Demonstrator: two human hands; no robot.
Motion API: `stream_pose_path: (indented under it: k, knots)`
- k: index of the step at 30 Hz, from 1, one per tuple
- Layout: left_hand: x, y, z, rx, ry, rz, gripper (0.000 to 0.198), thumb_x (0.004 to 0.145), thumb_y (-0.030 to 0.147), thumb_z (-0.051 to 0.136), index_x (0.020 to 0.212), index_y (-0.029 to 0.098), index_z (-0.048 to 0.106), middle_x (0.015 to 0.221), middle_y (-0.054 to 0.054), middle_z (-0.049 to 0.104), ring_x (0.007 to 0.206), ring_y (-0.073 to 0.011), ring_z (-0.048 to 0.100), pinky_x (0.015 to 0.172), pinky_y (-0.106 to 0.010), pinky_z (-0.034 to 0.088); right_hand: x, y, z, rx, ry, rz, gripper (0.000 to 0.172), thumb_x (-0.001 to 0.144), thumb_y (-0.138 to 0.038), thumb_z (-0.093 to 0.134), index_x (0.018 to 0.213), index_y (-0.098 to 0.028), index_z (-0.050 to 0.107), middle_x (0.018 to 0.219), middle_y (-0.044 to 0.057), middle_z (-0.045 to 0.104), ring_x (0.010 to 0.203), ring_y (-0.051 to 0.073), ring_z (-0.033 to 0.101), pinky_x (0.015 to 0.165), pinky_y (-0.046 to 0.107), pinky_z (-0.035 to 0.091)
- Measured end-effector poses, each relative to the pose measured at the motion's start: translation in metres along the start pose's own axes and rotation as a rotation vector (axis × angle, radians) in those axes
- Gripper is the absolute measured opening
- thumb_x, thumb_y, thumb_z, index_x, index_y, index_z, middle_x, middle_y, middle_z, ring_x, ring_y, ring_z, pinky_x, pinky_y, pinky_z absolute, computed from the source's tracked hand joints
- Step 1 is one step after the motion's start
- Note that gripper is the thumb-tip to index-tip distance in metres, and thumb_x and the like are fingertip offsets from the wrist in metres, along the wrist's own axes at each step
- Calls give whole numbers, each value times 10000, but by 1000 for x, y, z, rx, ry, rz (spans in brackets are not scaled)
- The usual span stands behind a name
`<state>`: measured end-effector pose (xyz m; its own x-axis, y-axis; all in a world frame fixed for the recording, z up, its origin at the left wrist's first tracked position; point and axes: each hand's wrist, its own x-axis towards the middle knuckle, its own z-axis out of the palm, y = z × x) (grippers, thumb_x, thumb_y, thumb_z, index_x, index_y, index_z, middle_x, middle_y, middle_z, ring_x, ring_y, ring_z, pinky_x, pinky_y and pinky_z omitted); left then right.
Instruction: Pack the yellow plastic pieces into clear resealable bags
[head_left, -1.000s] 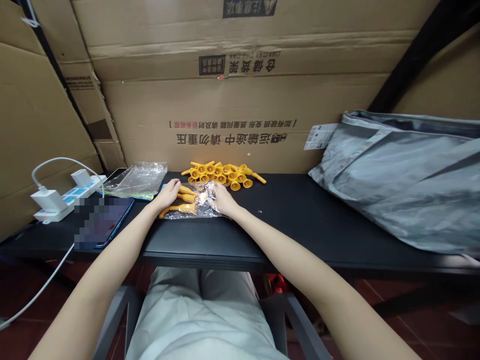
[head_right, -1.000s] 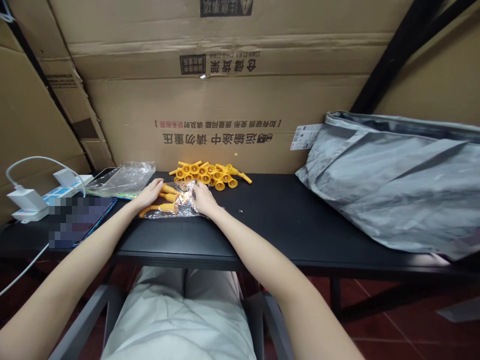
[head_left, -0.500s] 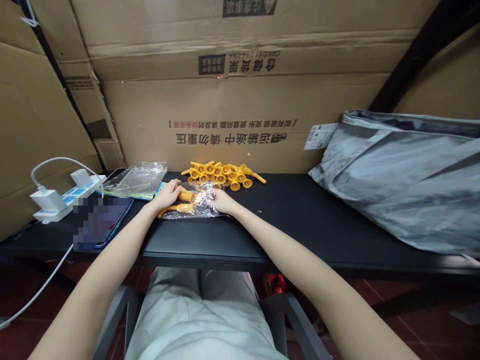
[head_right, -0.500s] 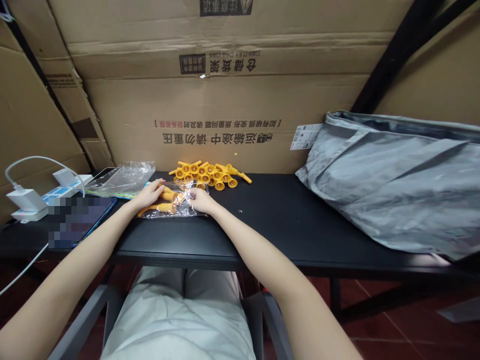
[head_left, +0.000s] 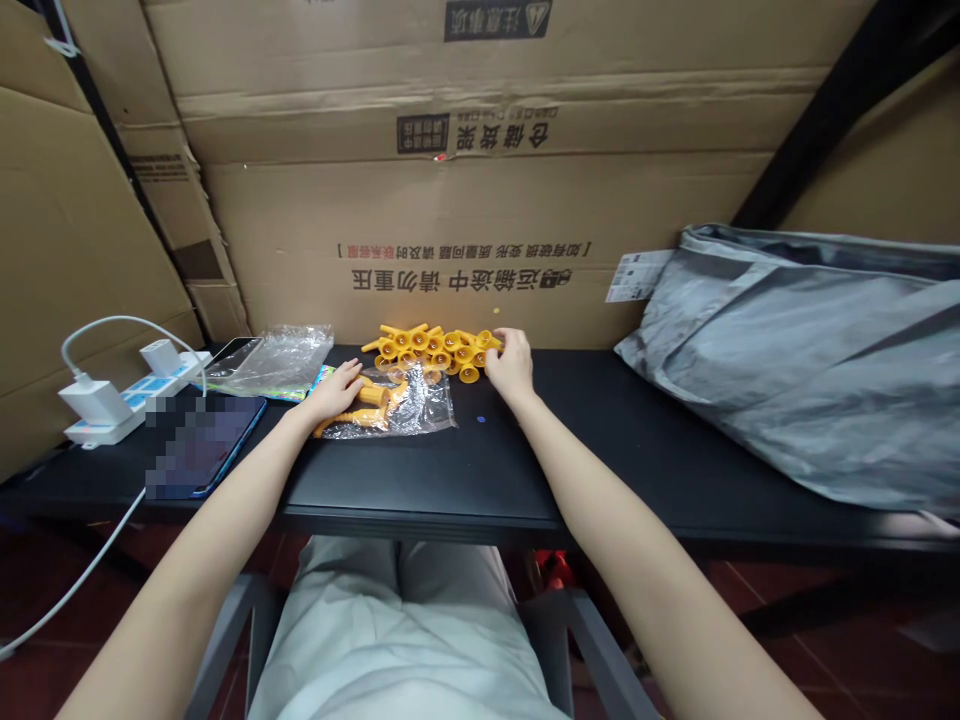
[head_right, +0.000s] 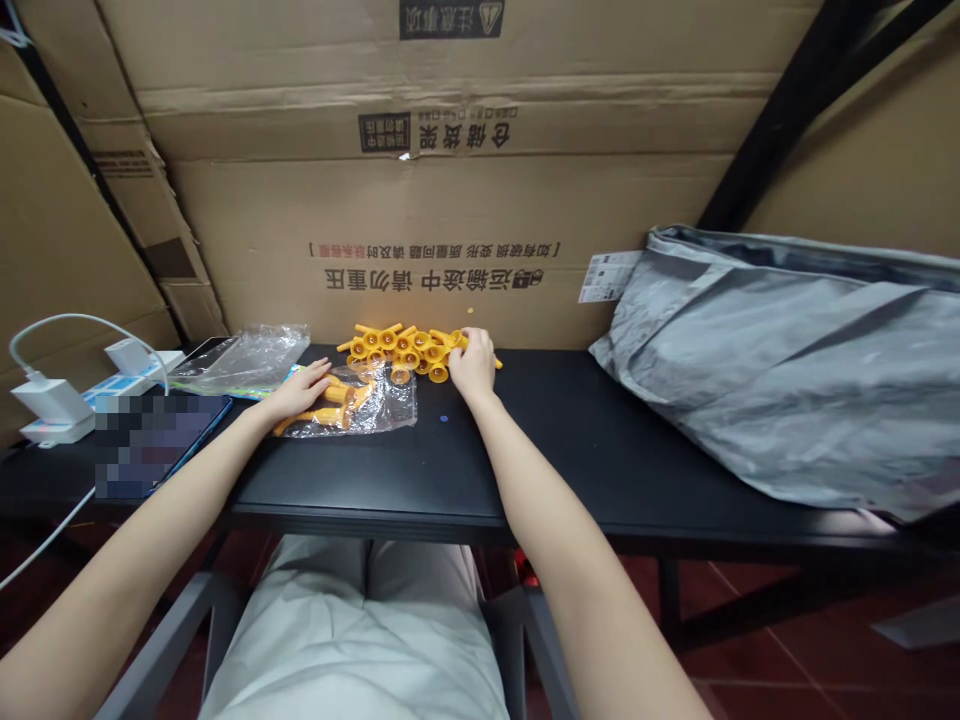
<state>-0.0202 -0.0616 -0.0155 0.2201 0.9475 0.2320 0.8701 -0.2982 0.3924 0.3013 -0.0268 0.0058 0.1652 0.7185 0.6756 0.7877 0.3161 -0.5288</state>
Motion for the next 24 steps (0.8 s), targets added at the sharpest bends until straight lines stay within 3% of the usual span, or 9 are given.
stream_pose_path:
  k: [4,7,9,16,24]
  knots:
    - [0,0,0,6,7,0,558,886,385,329,1366,122,438,1494,-103,326,1394,-198,259,1143,-345,201,0,28,10,-138,-210,136,472,793,-202,438,1258,-152,503,1362,155,460,1221,304,440,991,477,378]
    - [0,-1,1,4,8,3,555,886,383,324,1364,126,439,1493,-105,328,1396,-201,254,1143,-360,200,-1,35,16,-142,-391,221,408,853,-263,393,1226,-195,545,1276,133,554,1177,305,490,969,520,388]
    - [0,-1,1,-2,9,6,564,884,391,323,1365,120,436,1493,-112,326,1397,-205,252,1142,-364,203,-1,36,17,-137,-442,225,394,859,-288,398,1207,-202,563,1206,135,600,1130,315,525,940,552,394]
    - [0,-2,1,-11,9,6,572,879,394,323,1367,118,434,1496,-114,324,1398,-207,251,1143,-366,203,-3,35,15,-148,-354,199,338,764,-328,575,1086,-234,620,1090,119,637,1071,340,548,870,588,397]
    - [0,-1,0,-7,8,9,569,883,389,319,1365,111,434,1494,-117,328,1398,-208,250,1143,-366,205,0,23,5,-115,-151,321,333,761,-303,529,1063,-166,535,1110,144,579,1020,278,553,882,424,419]
